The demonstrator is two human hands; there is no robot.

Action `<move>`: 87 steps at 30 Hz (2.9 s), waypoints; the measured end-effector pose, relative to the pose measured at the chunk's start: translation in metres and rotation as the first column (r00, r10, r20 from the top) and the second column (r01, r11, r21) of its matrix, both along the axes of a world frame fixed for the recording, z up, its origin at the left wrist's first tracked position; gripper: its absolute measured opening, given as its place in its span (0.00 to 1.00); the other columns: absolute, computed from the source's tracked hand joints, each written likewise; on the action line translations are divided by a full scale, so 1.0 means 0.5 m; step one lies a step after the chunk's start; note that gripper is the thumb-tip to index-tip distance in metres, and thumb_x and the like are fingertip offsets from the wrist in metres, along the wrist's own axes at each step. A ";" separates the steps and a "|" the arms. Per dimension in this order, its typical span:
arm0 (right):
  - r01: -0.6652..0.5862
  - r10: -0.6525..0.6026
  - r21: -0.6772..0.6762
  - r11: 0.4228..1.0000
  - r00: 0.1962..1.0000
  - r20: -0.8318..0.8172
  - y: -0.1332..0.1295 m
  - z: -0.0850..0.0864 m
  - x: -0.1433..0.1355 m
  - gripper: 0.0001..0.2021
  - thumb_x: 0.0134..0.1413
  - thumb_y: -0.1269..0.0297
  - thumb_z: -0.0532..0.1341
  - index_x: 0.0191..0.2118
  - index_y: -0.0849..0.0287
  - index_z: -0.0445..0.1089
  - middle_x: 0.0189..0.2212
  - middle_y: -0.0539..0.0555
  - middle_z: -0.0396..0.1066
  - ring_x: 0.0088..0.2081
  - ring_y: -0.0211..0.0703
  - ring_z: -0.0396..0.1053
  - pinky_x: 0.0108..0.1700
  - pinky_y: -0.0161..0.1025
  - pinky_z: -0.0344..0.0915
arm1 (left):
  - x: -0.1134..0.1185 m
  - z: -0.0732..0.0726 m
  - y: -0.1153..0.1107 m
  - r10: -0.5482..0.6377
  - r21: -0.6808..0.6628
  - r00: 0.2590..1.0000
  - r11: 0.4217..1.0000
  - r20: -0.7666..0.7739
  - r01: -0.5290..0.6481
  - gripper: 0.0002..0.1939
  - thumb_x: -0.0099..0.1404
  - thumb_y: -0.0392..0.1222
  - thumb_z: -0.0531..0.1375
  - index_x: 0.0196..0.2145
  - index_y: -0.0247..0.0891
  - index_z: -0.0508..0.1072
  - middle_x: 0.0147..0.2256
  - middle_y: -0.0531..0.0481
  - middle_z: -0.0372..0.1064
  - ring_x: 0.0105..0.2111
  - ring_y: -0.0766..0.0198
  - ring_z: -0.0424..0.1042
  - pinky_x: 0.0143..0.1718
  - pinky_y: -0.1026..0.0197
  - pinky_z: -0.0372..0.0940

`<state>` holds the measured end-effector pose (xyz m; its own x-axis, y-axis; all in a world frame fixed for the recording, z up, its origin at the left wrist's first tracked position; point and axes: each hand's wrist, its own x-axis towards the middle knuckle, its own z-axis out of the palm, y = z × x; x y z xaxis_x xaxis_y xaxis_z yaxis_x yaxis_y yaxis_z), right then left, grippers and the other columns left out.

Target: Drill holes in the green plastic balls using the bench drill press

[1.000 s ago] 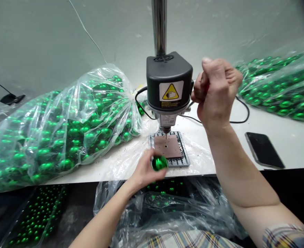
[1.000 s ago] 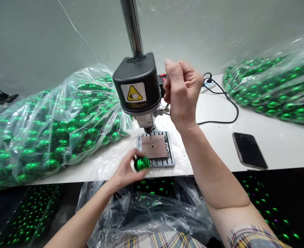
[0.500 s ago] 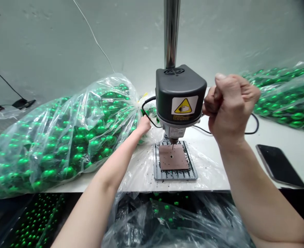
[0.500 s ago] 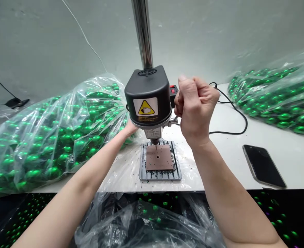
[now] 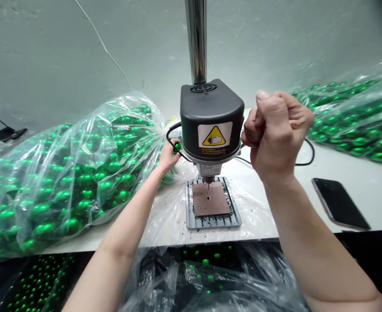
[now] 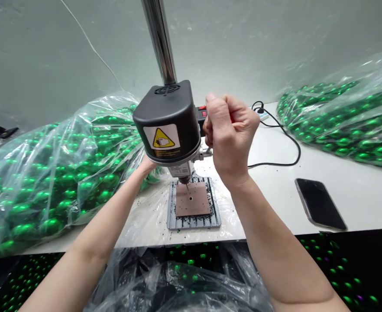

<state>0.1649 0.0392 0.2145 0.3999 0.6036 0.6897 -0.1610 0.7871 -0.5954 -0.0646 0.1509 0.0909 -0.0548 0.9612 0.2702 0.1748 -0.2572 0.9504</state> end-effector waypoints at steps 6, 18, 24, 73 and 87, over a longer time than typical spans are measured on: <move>0.000 0.000 0.022 1.000 1.000 0.002 0.001 0.000 0.002 0.22 0.58 0.67 0.63 0.17 0.55 0.55 0.13 0.44 0.48 0.12 0.31 0.45 0.12 0.36 0.42 | -0.065 0.018 -0.191 -0.009 -0.281 0.917 0.951 0.398 0.131 0.23 0.56 0.46 0.66 0.50 0.43 0.71 0.39 0.51 0.71 0.34 0.65 0.71 0.34 0.63 0.68; -0.010 0.011 0.032 0.999 1.000 -0.021 0.014 0.001 -0.001 0.27 0.55 0.49 0.68 0.19 0.53 0.52 0.12 0.42 0.48 0.12 0.30 0.42 0.12 0.38 0.38 | 0.042 -0.035 -0.329 0.017 -0.491 0.818 0.807 0.575 0.328 0.17 0.53 0.45 0.68 0.37 0.36 0.71 0.35 0.47 0.74 0.29 0.64 0.71 0.26 0.65 0.63; 0.057 -0.052 -0.051 0.997 0.994 0.099 0.019 0.000 0.004 0.30 0.60 0.38 0.59 0.21 0.53 0.47 0.13 0.43 0.48 0.14 0.31 0.43 0.14 0.36 0.42 | 0.084 -0.052 -0.322 -0.020 -0.501 0.853 0.803 0.521 0.324 0.19 0.56 0.46 0.67 0.45 0.37 0.73 0.38 0.48 0.74 0.31 0.66 0.72 0.26 0.67 0.64; 0.009 -0.006 -0.039 0.999 0.997 0.083 -0.003 0.009 0.004 0.29 0.58 0.42 0.63 0.21 0.51 0.47 0.14 0.43 0.47 0.15 0.34 0.45 0.15 0.39 0.43 | 0.149 -0.172 -0.317 -0.012 0.167 0.916 0.982 -0.401 0.086 0.25 0.63 0.44 0.67 0.57 0.42 0.70 0.52 0.42 0.72 0.51 0.50 0.70 0.55 0.48 0.63; 0.154 -0.156 0.024 0.988 0.978 0.140 -0.041 -0.054 0.009 0.25 0.63 0.55 0.60 0.20 0.54 0.48 0.14 0.44 0.48 0.16 0.31 0.47 0.20 0.36 0.48 | 0.150 -0.172 -0.313 0.001 0.068 0.948 0.997 -0.318 0.021 0.28 0.56 0.43 0.72 0.55 0.43 0.75 0.45 0.45 0.74 0.47 0.53 0.70 0.54 0.50 0.64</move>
<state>0.1693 0.0187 0.1878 0.3857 0.5323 0.7536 0.0483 0.8040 -0.5927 0.0106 -0.0055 0.0051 0.0542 0.9396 0.3380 0.4613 -0.3238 0.8260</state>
